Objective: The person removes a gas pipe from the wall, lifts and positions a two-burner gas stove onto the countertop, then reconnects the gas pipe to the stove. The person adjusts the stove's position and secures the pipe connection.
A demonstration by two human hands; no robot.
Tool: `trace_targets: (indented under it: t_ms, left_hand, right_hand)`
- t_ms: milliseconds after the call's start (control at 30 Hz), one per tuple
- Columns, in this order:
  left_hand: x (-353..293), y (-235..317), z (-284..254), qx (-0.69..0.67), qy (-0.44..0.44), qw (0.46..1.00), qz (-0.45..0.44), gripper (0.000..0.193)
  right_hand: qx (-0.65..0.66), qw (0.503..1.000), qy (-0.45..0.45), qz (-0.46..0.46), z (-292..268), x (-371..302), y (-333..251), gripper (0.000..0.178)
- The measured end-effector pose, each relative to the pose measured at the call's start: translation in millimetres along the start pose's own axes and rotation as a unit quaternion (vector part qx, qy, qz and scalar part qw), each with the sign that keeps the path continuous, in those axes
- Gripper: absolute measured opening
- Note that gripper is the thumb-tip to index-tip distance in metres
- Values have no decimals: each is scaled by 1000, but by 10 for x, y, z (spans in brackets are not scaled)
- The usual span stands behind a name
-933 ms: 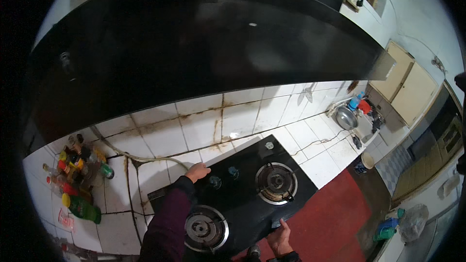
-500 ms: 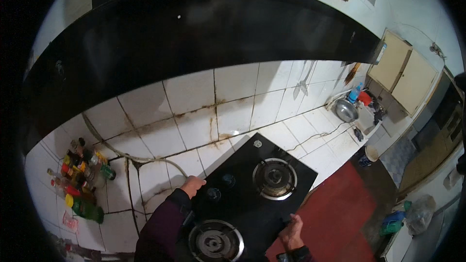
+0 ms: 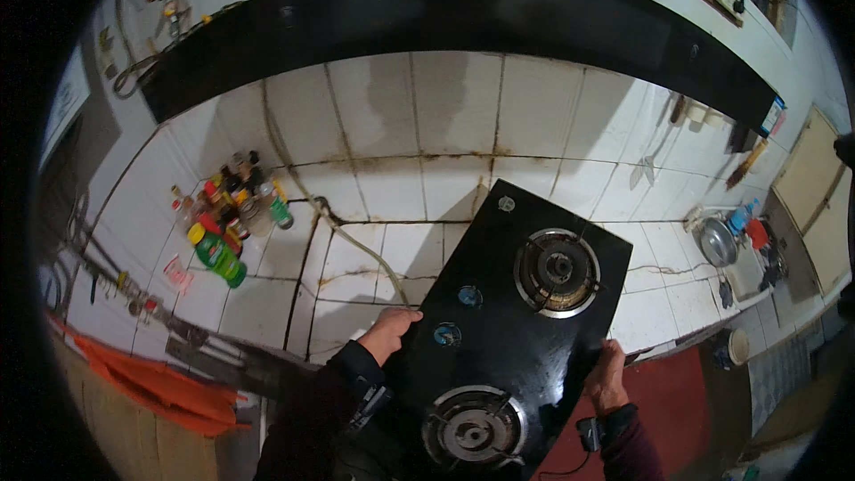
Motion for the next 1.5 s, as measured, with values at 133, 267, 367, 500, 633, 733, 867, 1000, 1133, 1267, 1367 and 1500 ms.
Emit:
trace_targets:
  t_ms: [133,267,367,500,633,733,867,1000,1133,1267,1367,1500]
  left_hand:
    - [-504,-358,59,-78,58,994,-46,21]
    - [-892,-720,156,-118,43,991,45,16]
    - [-966,-985,205,-166,40,984,53,9]
    - [-926,-1555,159,-203,75,976,11,18]
    - [-965,-1860,78,105,73,953,275,46]
    - [-1013,-2012,120,316,77,901,289,53]
    - [-1091,-2021,291,345,62,923,162,52]
    - [-1087,-2011,590,227,38,973,-38,48]
    - [-858,-2006,855,26,9,990,-136,46]
    - [-599,-2081,1088,2,8,1000,12,44]
    - [-373,-2165,1272,-18,4,998,54,43]
    - [-170,-2179,1473,-30,-2,995,95,41]
  right_hand:
    - [-16,989,-138,-57,347,143,-518,22]
    - [-49,989,-127,-56,712,258,-828,18]
    - [-109,980,-163,-24,976,386,-939,15]
    - [-176,967,-182,-33,1351,604,-951,14]
    - [-218,946,-239,-36,1852,723,-865,17]
    - [-273,919,-271,-82,2284,818,-766,17]
    - [-390,850,-314,-164,2746,1088,-705,29]
    - [-496,672,-416,-359,3197,1392,-565,22]
    - [-500,538,-537,-415,3608,1675,-334,19]
    - [-550,584,-506,-316,4018,1923,-39,30]
    - [-594,525,-541,-282,4315,1993,150,42]
    - [-564,495,-552,-363,4561,2210,469,28]
Point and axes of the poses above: each hand's wrist, its own x-axis towards the middle knuckle, its own z-axis out of the palm, y = z × x, the point moved 4 cm from there along x, towards the middle knuckle, and after that the axes turned 7 degrees about -z, right-handed, at the moved point
